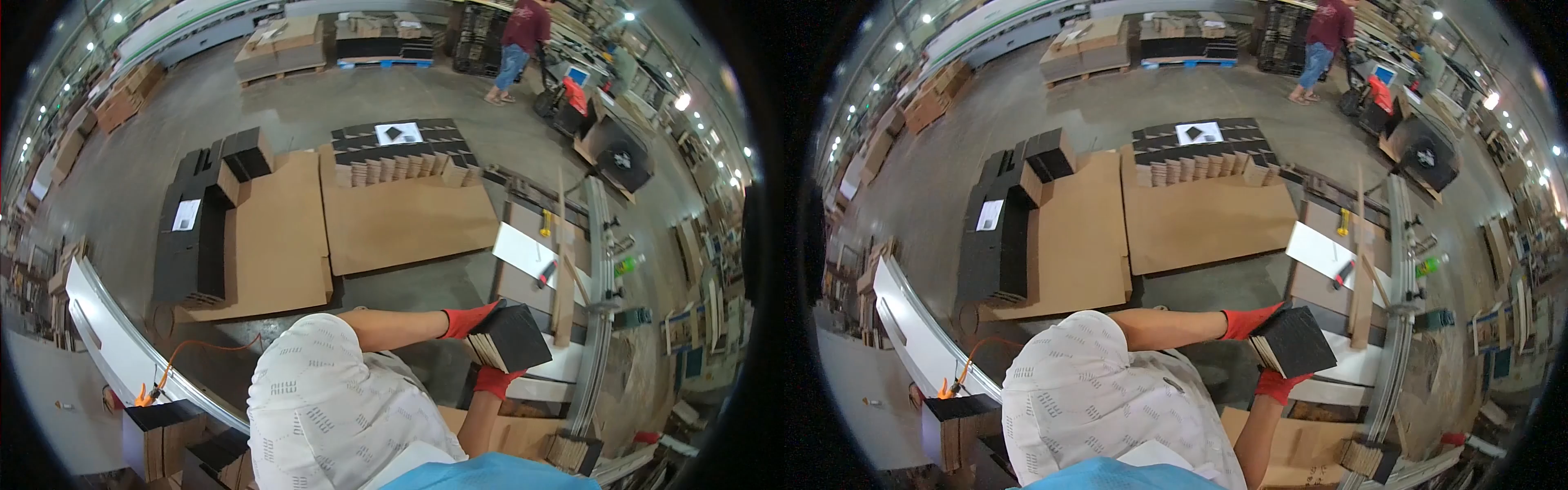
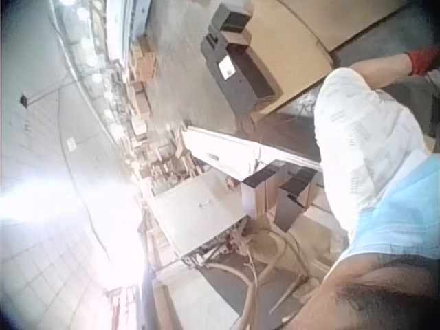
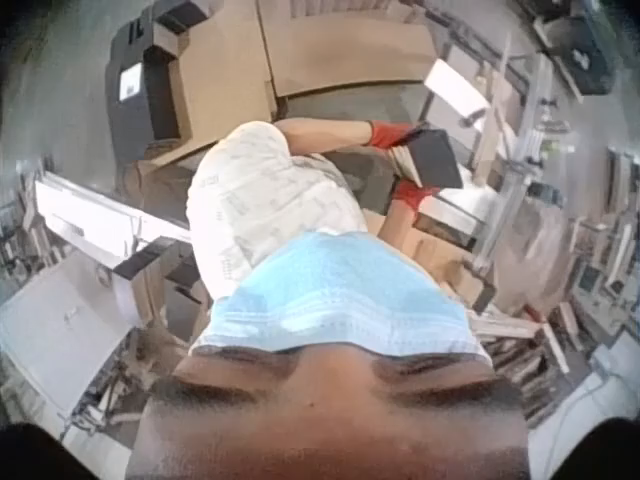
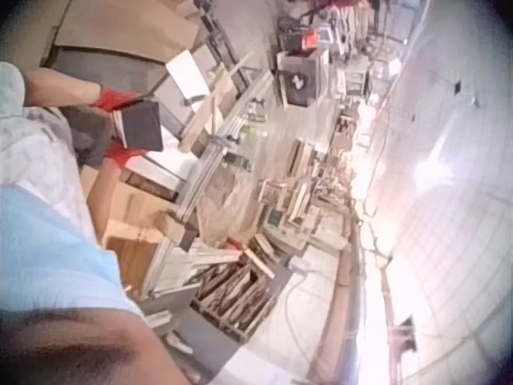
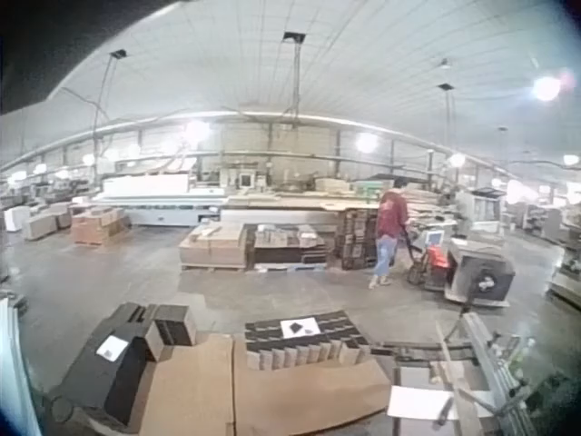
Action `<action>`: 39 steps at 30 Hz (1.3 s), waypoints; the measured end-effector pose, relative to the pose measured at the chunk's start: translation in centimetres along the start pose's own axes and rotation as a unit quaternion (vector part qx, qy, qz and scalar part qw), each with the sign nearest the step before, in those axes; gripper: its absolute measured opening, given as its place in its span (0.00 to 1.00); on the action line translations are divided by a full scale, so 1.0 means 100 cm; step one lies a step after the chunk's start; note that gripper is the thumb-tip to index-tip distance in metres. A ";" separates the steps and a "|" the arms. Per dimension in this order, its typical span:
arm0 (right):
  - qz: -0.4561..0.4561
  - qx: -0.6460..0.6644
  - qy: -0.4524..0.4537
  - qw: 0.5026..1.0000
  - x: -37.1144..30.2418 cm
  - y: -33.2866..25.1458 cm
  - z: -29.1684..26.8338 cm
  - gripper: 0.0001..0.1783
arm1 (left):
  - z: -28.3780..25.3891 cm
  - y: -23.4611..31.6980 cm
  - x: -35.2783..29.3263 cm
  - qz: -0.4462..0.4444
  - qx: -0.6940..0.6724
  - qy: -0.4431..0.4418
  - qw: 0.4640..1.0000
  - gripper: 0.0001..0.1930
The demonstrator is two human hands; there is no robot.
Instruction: The person picks up small, dark rectangular wood pieces from a table saw and stacks them onto a larger pile on the floor. The person repeatedly moves between the saw and the floor pile, handling the wood pieces one by one or in small groups.
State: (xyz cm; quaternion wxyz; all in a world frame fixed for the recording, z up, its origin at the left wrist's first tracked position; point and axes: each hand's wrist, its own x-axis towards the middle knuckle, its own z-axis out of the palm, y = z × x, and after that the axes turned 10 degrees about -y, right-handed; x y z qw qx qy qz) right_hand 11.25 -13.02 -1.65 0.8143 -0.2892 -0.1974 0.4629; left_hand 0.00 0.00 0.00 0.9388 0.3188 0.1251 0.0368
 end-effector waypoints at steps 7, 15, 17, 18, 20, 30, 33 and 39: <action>0.073 -0.007 0.060 0.996 0.047 0.156 -0.012 0.29 | -0.076 0.100 -0.122 0.012 0.056 0.110 0.992 0.43; 0.109 0.074 0.006 0.991 0.113 0.239 0.170 0.22 | -0.219 0.147 -0.168 0.073 -0.065 0.167 0.981 0.36; 0.075 -0.132 -0.039 0.988 0.134 0.260 0.177 0.26 | -0.226 0.170 -0.178 0.074 -0.079 0.181 0.978 0.37; 0.088 -0.116 -0.042 0.988 0.145 0.271 0.177 0.27 | -0.228 0.186 -0.181 0.080 -0.126 0.170 0.974 0.33; 0.118 -0.078 -0.061 0.988 0.174 0.300 0.173 0.31 | -0.268 0.192 -0.176 0.103 -0.150 0.142 0.973 0.33; 0.336 0.266 0.125 0.895 0.335 0.363 0.254 0.38 | -0.417 0.272 -0.179 0.192 -0.124 0.169 0.959 0.29; 0.268 0.293 0.039 0.917 0.377 0.414 0.224 0.37 | -0.421 0.331 -0.158 0.160 -0.159 0.141 0.964 0.31; 0.282 0.239 0.139 0.919 0.486 0.401 0.279 0.34 | -0.461 0.413 -0.116 0.163 -0.060 0.223 0.959 0.31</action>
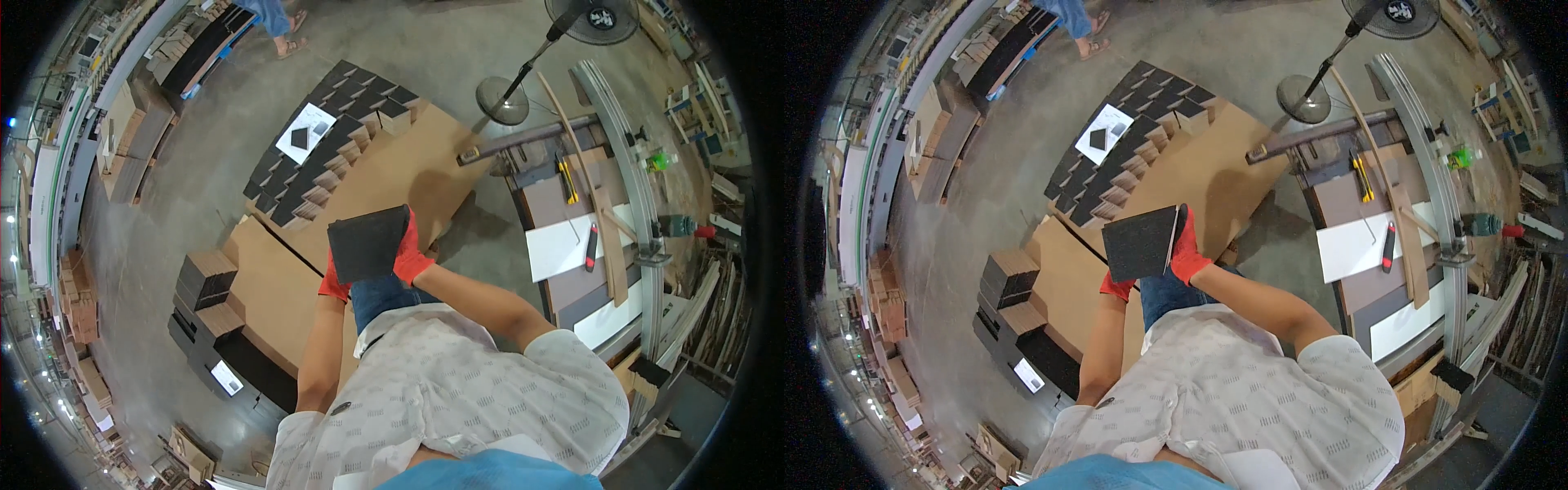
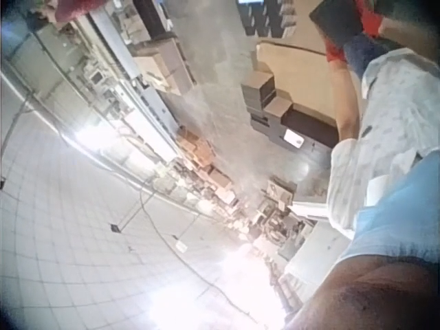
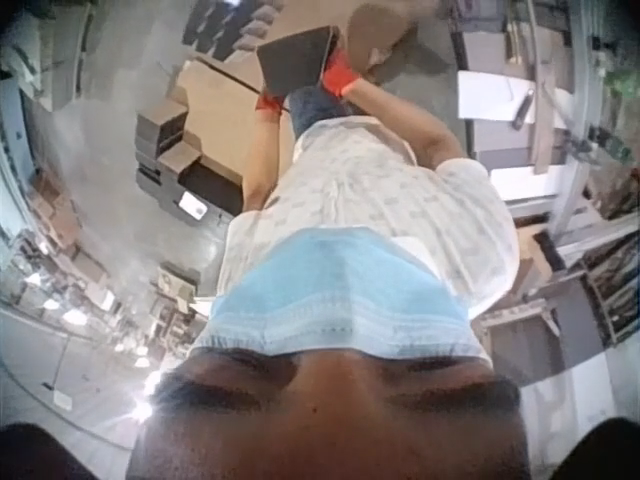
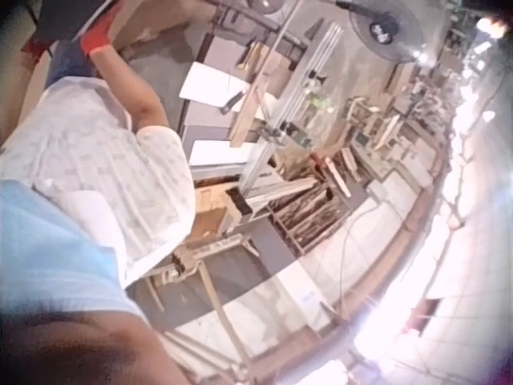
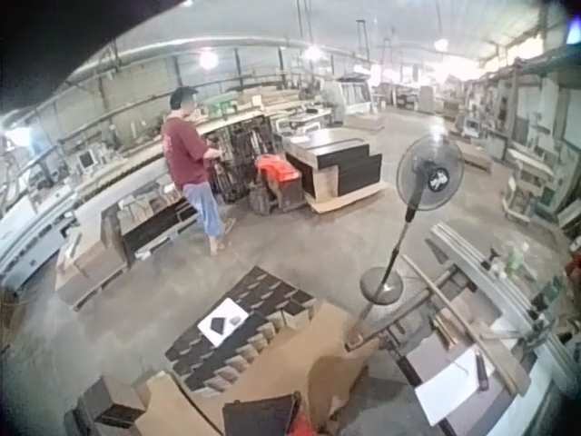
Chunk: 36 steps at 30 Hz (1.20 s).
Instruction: The person picks up small, dark rectangular wood pieces from a table saw and stacks them onto a larger pile on the floor. The person repeatedly moves between the saw and the floor pile, handling the wood pieces one by one or in small groups.
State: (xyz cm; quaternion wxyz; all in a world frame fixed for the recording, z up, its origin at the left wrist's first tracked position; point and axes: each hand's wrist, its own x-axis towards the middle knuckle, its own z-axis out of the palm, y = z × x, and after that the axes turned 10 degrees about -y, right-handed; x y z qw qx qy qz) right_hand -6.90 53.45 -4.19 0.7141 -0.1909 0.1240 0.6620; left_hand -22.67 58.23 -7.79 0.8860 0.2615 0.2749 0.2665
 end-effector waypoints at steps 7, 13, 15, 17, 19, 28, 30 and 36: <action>-0.019 0.014 -0.063 0.998 0.124 -0.017 -0.039 0.36 | -0.065 0.025 0.130 -0.061 -0.231 -0.149 0.959 0.28; -0.040 0.081 0.023 0.996 0.224 -0.034 -0.102 0.34 | -0.141 -0.002 0.227 -0.121 -0.116 0.048 0.985 0.24; -0.088 0.073 0.073 0.991 0.258 -0.036 -0.117 0.34 | -0.134 0.007 0.268 -0.136 -0.059 0.120 0.982 0.21; -0.107 0.060 0.130 0.984 0.301 -0.035 -0.155 0.34 | -0.188 -0.010 0.326 -0.171 -0.013 0.164 0.971 0.21; -0.096 0.050 0.150 0.983 0.350 -0.031 -0.214 0.35 | -0.273 -0.056 0.383 -0.247 0.014 0.170 0.954 0.23; -0.086 0.058 0.153 0.983 0.502 -0.045 -0.410 0.36 | -0.421 -0.149 0.550 -0.205 0.040 0.011 0.978 0.27; -0.103 0.059 0.154 0.981 0.522 -0.057 -0.445 0.37 | -0.426 -0.169 0.584 -0.281 0.015 0.058 0.958 0.27; -0.129 0.071 0.126 0.981 0.595 -0.081 -0.478 0.38 | -0.477 -0.189 0.655 -0.301 0.004 0.069 0.951 0.28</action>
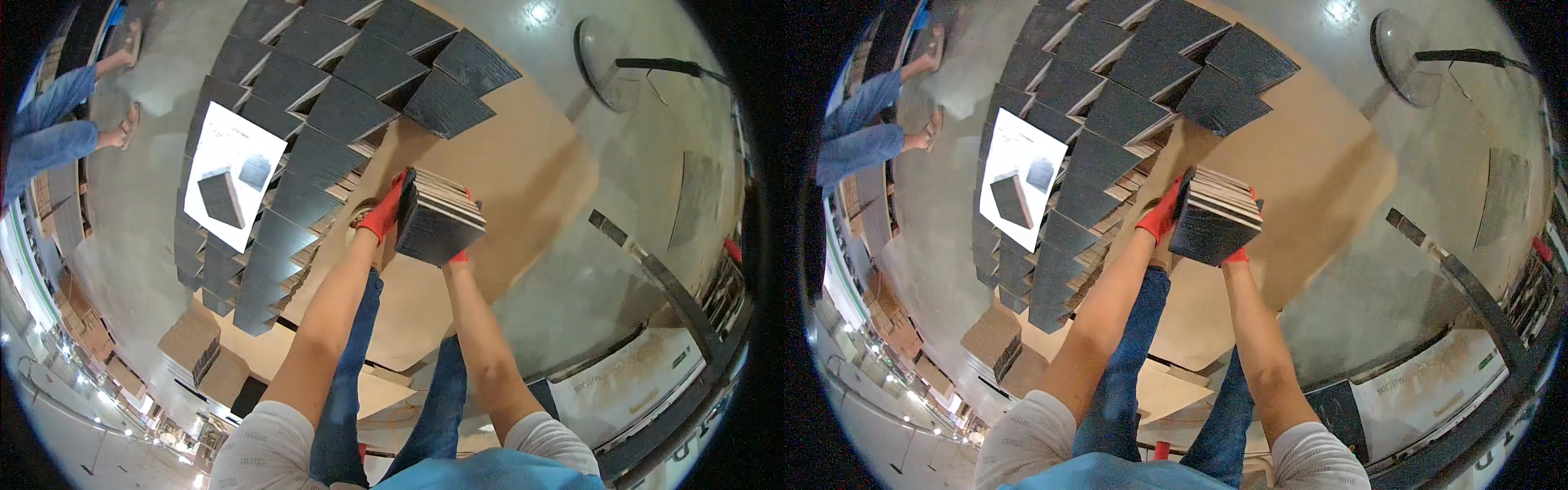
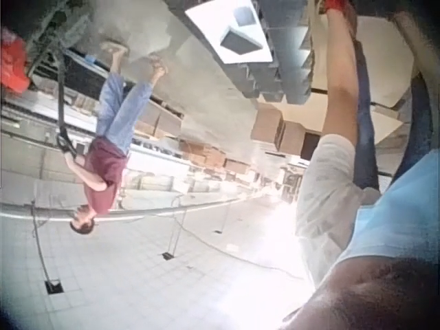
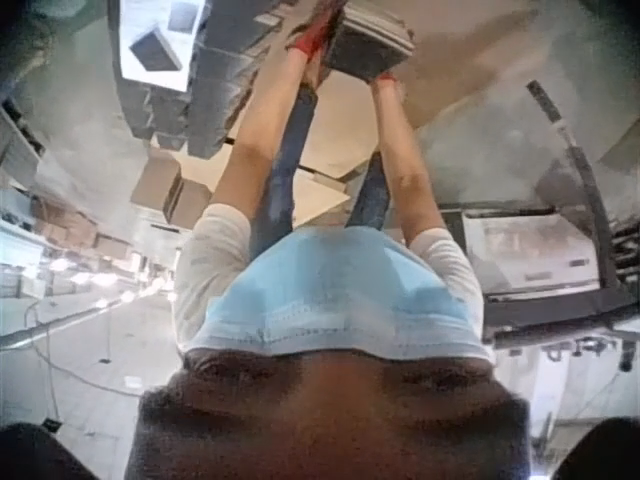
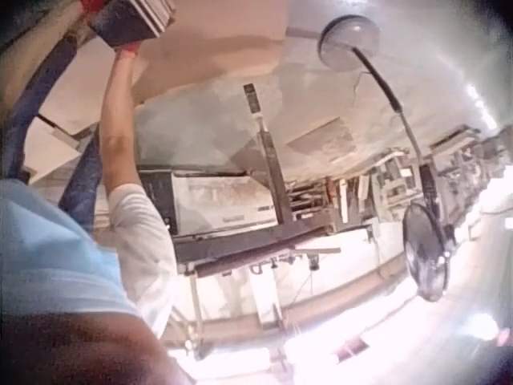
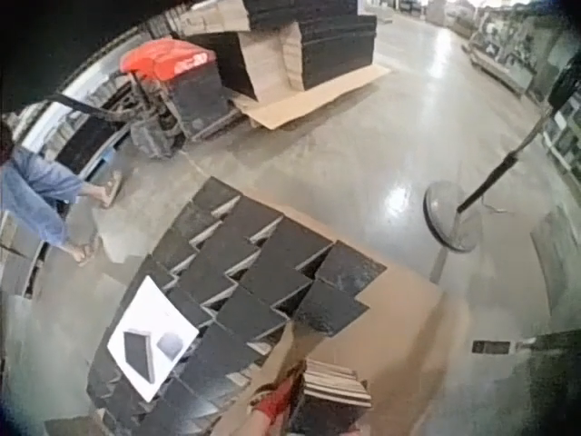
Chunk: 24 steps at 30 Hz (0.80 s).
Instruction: The person picks up small, dark rectangular wood pieces from a table saw and stacks them onto a larger pile on the floor. The person repeatedly moves between the saw and the floor pile, handling the wood pieces one by one or in small groups.
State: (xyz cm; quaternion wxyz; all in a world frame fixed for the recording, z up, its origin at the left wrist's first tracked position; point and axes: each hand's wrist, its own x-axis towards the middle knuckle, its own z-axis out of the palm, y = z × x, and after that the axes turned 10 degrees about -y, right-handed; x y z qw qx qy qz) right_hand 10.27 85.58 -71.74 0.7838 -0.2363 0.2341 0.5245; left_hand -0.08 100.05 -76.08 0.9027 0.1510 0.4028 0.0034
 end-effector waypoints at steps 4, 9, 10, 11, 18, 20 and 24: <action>-0.005 0.025 -0.021 0.999 0.037 -0.004 0.008 0.39 | 0.025 0.028 0.010 -0.035 0.063 0.039 0.997 0.32; -0.012 0.022 -0.044 0.999 0.038 0.006 -0.015 0.40 | 0.014 0.025 0.018 -0.017 0.179 0.019 0.983 0.31; -0.012 0.011 -0.040 0.999 0.043 0.014 -0.021 0.40 | 0.006 0.026 0.021 -0.012 0.187 0.026 0.982 0.31; -0.015 -0.001 -0.038 0.999 0.048 0.019 -0.026 0.40 | -0.002 0.027 0.025 -0.008 0.193 0.030 0.981 0.31; -0.043 -0.107 0.003 0.993 0.041 -0.002 -0.039 0.42 | -0.012 0.018 -0.013 0.090 0.282 0.102 0.950 0.30; 0.002 -0.149 0.046 0.988 0.002 -0.017 -0.022 0.40 | -0.003 0.011 -0.045 0.099 0.209 0.119 0.966 0.27; 0.063 -0.278 0.160 0.945 -0.064 -0.050 -0.011 0.38 | 0.056 0.015 -0.119 0.091 -0.014 0.140 0.986 0.20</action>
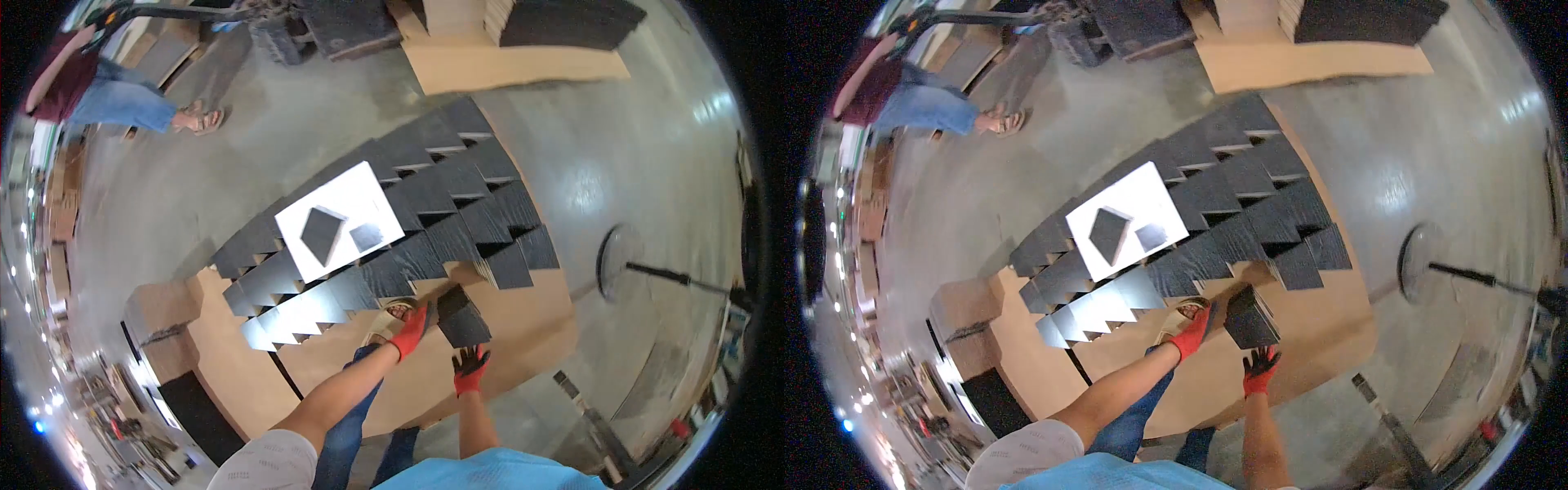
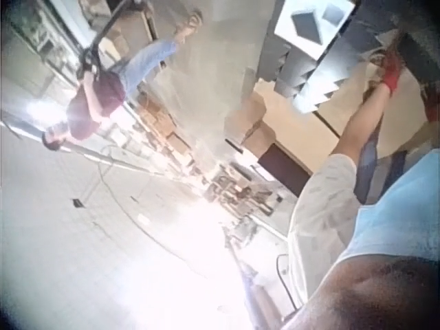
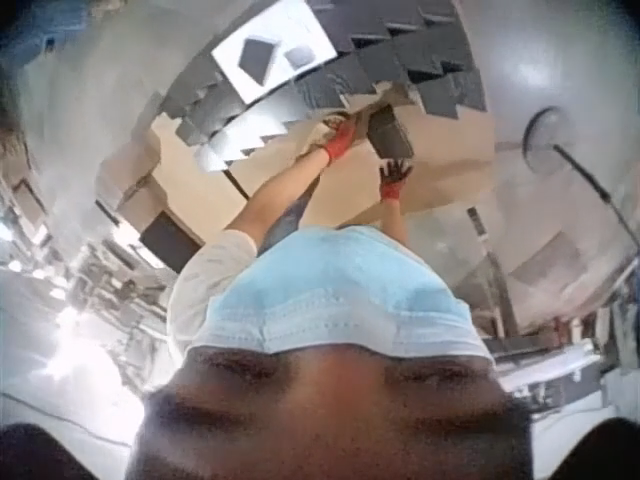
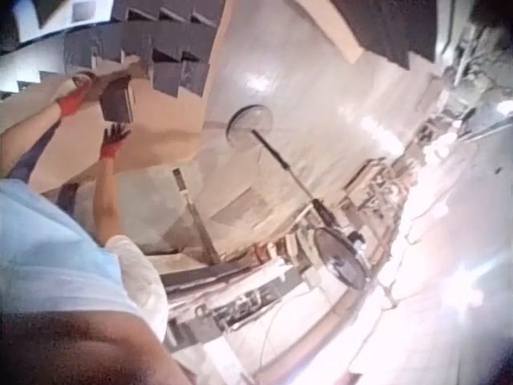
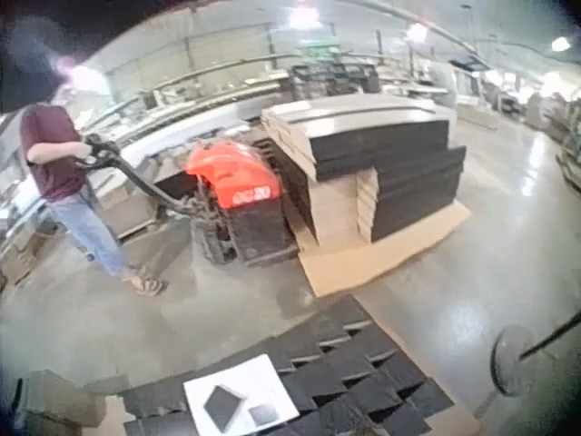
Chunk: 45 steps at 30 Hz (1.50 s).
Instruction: The person picks up small, dark rectangular wood pieces from a table saw and stacks them onto a larger pile on the floor. The person repeatedly moves between the saw and the floor pile, handling the wood pieces one by one or in small groups.
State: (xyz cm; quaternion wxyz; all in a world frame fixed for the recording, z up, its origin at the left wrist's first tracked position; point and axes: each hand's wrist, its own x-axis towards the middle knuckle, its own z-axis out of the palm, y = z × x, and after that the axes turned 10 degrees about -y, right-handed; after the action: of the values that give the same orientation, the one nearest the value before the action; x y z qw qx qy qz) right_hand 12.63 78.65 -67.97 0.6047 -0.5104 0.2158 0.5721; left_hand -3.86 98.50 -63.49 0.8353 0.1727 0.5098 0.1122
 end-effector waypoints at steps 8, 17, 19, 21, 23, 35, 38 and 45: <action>0.099 -0.075 0.038 0.992 -0.072 0.023 -0.024 0.43 | 0.088 -0.036 -0.118 0.040 -0.459 0.073 0.885 0.13; 0.087 0.069 -0.128 0.986 0.034 0.050 -0.085 0.39 | 0.130 -0.070 -0.098 0.093 -0.437 0.097 0.889 0.15; 0.079 0.043 -0.119 0.989 0.013 0.040 -0.077 0.36 | 0.125 -0.043 -0.106 0.122 -0.272 0.133 0.945 0.16; 0.074 -0.009 -0.095 0.993 -0.009 0.035 -0.059 0.33 | 0.118 -0.042 -0.101 0.137 -0.175 0.203 0.954 0.18; 0.073 -0.066 -0.063 0.993 -0.031 0.032 -0.047 0.30 | 0.128 -0.046 -0.100 0.144 -0.174 0.223 0.948 0.18; 0.174 -0.073 -0.085 0.978 -0.143 0.051 -0.093 0.26 | 0.160 -0.030 -0.116 0.165 0.101 0.219 0.956 0.21; 0.167 -0.062 -0.133 0.975 -0.165 0.044 -0.075 0.27 | 0.160 -0.045 -0.105 0.187 0.081 0.210 0.956 0.20; 0.114 -0.012 0.008 0.993 -0.063 0.035 -0.002 0.29 | -0.002 -0.122 -0.029 0.172 -0.320 0.181 0.914 0.19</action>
State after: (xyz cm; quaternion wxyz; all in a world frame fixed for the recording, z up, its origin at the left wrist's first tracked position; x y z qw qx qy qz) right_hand 7.91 74.84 -64.01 0.5276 -0.4947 0.2702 0.6355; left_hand -5.23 86.31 -66.14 0.7072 -0.0422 0.5516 0.4402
